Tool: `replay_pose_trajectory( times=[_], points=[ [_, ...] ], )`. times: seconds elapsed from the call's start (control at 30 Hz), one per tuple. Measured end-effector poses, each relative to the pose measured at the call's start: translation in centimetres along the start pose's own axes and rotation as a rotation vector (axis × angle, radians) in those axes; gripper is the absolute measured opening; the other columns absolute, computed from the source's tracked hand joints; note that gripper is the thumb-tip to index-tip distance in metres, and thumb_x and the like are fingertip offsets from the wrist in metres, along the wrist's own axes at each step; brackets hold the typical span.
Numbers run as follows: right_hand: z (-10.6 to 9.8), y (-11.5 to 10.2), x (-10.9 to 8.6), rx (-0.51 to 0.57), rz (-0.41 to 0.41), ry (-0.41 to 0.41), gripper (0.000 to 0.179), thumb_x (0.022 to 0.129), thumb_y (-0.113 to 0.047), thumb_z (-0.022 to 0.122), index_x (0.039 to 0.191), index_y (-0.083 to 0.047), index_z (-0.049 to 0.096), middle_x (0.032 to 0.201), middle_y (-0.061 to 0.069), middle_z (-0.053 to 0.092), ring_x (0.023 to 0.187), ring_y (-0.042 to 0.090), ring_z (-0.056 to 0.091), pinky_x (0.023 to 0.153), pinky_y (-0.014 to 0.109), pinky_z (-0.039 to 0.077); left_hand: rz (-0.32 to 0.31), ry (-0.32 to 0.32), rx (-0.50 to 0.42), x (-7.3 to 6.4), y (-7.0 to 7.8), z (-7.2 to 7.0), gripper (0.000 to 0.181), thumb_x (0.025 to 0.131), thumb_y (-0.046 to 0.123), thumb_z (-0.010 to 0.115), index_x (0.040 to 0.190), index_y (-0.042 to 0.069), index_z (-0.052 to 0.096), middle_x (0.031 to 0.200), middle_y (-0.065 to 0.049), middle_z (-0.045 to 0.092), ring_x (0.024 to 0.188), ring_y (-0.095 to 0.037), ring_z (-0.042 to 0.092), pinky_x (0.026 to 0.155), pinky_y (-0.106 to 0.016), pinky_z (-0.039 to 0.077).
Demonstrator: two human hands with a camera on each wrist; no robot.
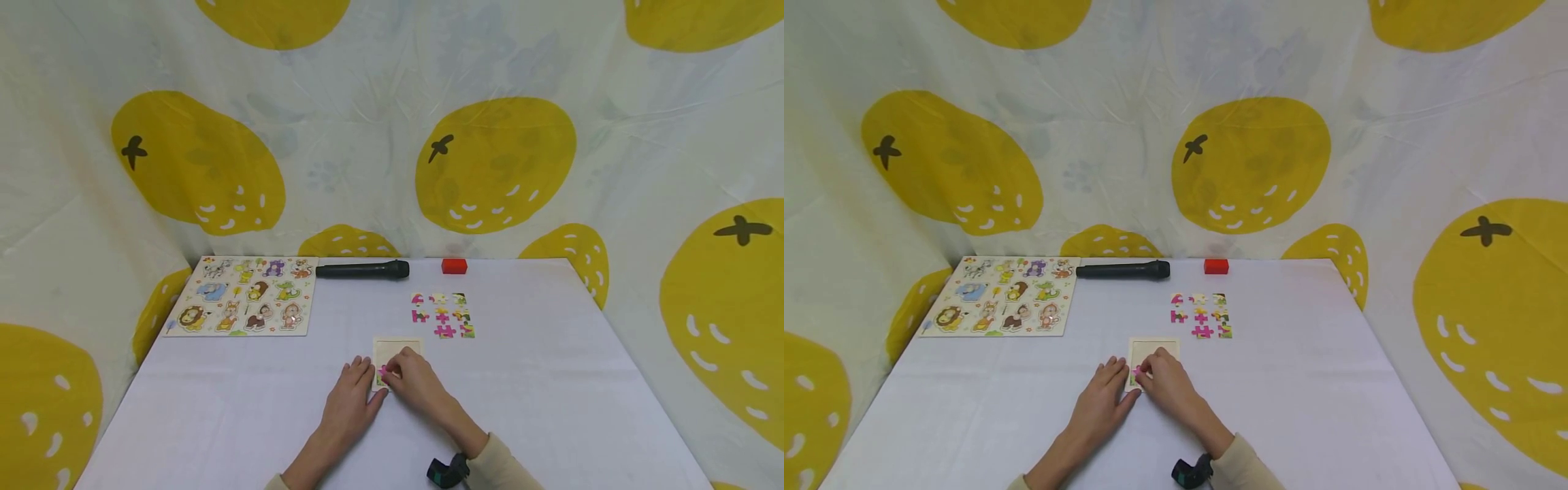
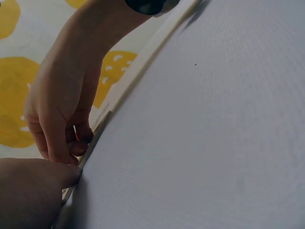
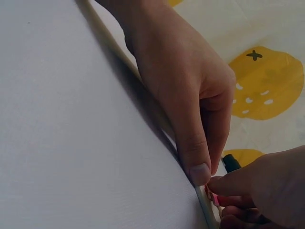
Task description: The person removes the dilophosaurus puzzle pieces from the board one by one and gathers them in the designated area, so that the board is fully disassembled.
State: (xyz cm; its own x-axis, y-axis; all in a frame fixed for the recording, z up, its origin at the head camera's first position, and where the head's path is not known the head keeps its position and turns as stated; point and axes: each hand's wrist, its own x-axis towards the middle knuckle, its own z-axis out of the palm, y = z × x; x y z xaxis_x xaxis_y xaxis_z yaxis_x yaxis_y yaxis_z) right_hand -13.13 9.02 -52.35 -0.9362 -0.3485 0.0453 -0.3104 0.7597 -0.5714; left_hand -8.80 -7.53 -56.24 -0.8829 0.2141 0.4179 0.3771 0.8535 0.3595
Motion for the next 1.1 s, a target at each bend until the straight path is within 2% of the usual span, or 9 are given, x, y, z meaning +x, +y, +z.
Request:
replay_pose_trajectory(
  times=[0.2, 0.43, 0.7, 0.9, 1.1],
  points=[
    [-0.2, -0.2, 0.0, 0.032, 0.031, -0.033, 0.015, 0.09, -0.023, 0.074, 0.092, -0.011, 0.065, 0.083, -0.003, 0.051, 0.07, 0.007, 0.043, 0.059, 0.018, 0.038, -0.001, 0.001, -0.007, 0.0, 0.1, -0.1, 0.05, 0.086, 0.033, 0.077, 0.119, -0.003, 0.07, 0.129, -0.018, 0.068, 0.126, -0.035, 0.062, 0.109, -0.051, 0.047],
    [-0.5, 0.1, 0.0, 0.138, 0.009, -0.043, 0.013, 0.092, -0.021, 0.073, 0.094, -0.012, 0.064, 0.081, -0.005, 0.064, 0.066, 0.003, 0.048, 0.058, 0.017, 0.043, 0.02, 0.017, 0.016, 0.0, 0.1, -0.1, 0.049, 0.084, 0.032, 0.08, 0.117, -0.003, 0.071, 0.126, -0.018, 0.069, 0.123, -0.035, 0.064, 0.106, -0.051, 0.049],
    [-0.4, 0.8, 0.0, 0.22, -0.001, -0.024, 0.015, 0.092, -0.02, 0.073, 0.1, -0.009, 0.066, 0.083, -0.002, 0.069, 0.068, 0.001, 0.054, 0.06, 0.016, 0.048, 0.008, 0.008, -0.002, 0.0, 0.1, -0.1, 0.048, 0.085, 0.032, 0.078, 0.119, 0.0, 0.071, 0.128, -0.017, 0.068, 0.125, -0.035, 0.062, 0.109, -0.051, 0.047],
    [-1.3, 1.4, 0.4, 0.257, 0.034, 0.001, 0.01, 0.093, -0.018, 0.071, 0.099, -0.011, 0.069, 0.083, -0.004, 0.068, 0.069, 0.004, 0.055, 0.062, 0.017, 0.05, -0.003, -0.026, 0.002, 0.0, 0.2, -0.3, 0.048, 0.087, 0.035, 0.076, 0.121, 0.001, 0.07, 0.13, -0.015, 0.068, 0.128, -0.034, 0.06, 0.111, -0.051, 0.046],
    [-2.5, 2.7, 1.3, 0.247, 0.098, 0.061, 0.009, 0.094, -0.017, 0.07, 0.101, -0.012, 0.07, 0.084, -0.003, 0.067, 0.072, 0.008, 0.055, 0.063, 0.017, 0.048, 0.0, -0.026, -0.027, -0.1, 0.1, -0.3, 0.04, 0.087, 0.032, 0.076, 0.118, 0.008, 0.073, 0.13, -0.014, 0.068, 0.129, -0.036, 0.06, 0.111, -0.053, 0.045]
  ],
)
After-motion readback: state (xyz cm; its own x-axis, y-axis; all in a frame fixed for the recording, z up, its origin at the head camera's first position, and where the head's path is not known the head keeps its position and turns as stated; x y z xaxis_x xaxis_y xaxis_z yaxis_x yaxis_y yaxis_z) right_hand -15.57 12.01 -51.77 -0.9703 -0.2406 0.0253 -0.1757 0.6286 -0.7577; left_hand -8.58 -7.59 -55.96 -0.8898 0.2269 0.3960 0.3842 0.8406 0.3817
